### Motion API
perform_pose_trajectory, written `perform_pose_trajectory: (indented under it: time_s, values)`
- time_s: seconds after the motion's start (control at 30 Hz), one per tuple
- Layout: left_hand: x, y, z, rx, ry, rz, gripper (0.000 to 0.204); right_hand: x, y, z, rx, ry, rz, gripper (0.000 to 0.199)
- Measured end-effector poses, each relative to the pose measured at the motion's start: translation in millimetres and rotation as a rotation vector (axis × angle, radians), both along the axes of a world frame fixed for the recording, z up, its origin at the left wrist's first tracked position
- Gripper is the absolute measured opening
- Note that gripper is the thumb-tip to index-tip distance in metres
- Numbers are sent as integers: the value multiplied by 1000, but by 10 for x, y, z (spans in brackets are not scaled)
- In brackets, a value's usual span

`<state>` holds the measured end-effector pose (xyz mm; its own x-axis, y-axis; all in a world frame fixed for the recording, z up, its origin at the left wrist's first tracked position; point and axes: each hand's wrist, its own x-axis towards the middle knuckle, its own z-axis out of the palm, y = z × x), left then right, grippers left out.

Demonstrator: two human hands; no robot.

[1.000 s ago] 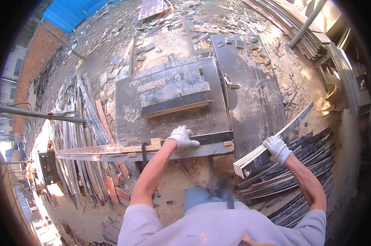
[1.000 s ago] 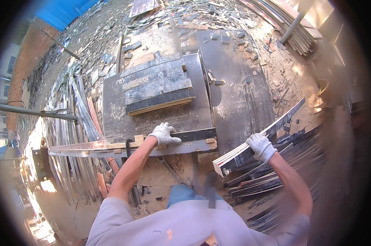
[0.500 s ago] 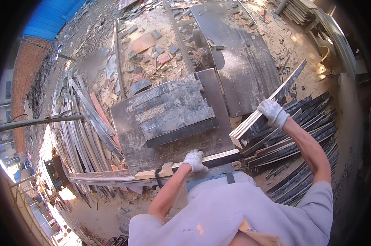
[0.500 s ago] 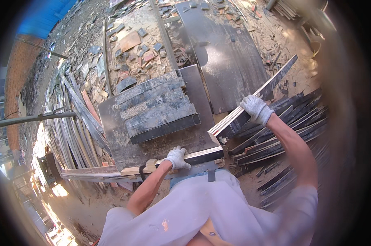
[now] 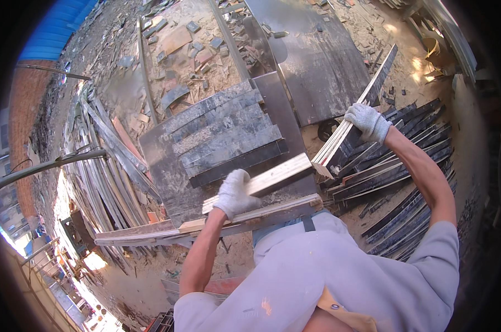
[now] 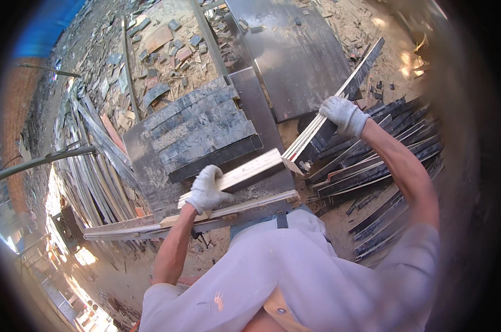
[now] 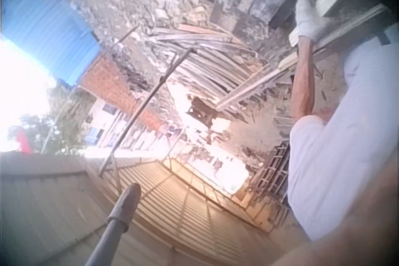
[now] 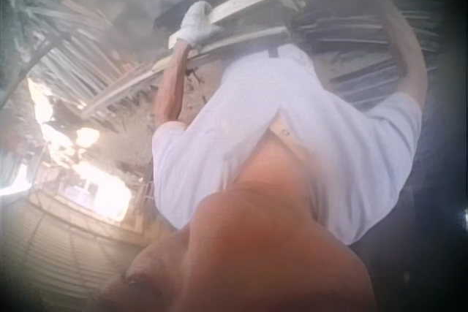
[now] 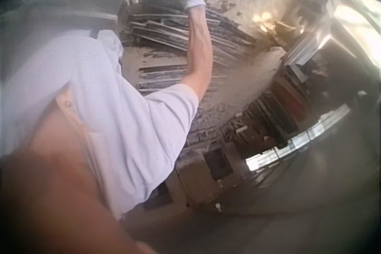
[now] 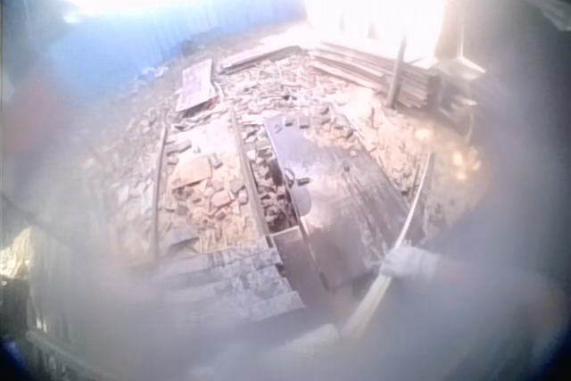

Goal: The person sits on the floor and sorts thin wooden strips, picking them up and arranging them into a neat stack. They then move to a workbench and continue organizing the strips into piles.

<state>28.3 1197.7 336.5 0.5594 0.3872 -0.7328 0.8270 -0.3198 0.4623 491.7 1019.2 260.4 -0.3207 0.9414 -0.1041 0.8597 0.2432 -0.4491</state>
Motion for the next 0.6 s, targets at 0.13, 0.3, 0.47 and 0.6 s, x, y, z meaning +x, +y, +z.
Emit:
perform_pose_trajectory:
  time_s: [0.13, 0.3, 0.47, 0.6]
  values:
    - [35, 1221, 194, 89, -46, 137, 70, 9, -35, 33, -21, -3, -25, 56]
    - [83, 1927, -336, -78, -30, 31, 62, -15, 36, -58, -5, 12, -39, 67]
    - [63, 1911, -751, -61, 4, -79, 68, -12, 78, -8, -38, 1, -80, 66]
    - [87, 1703, -681, 217, -76, -274, 72, -21, 29, -24, -57, -8, -123, 66]
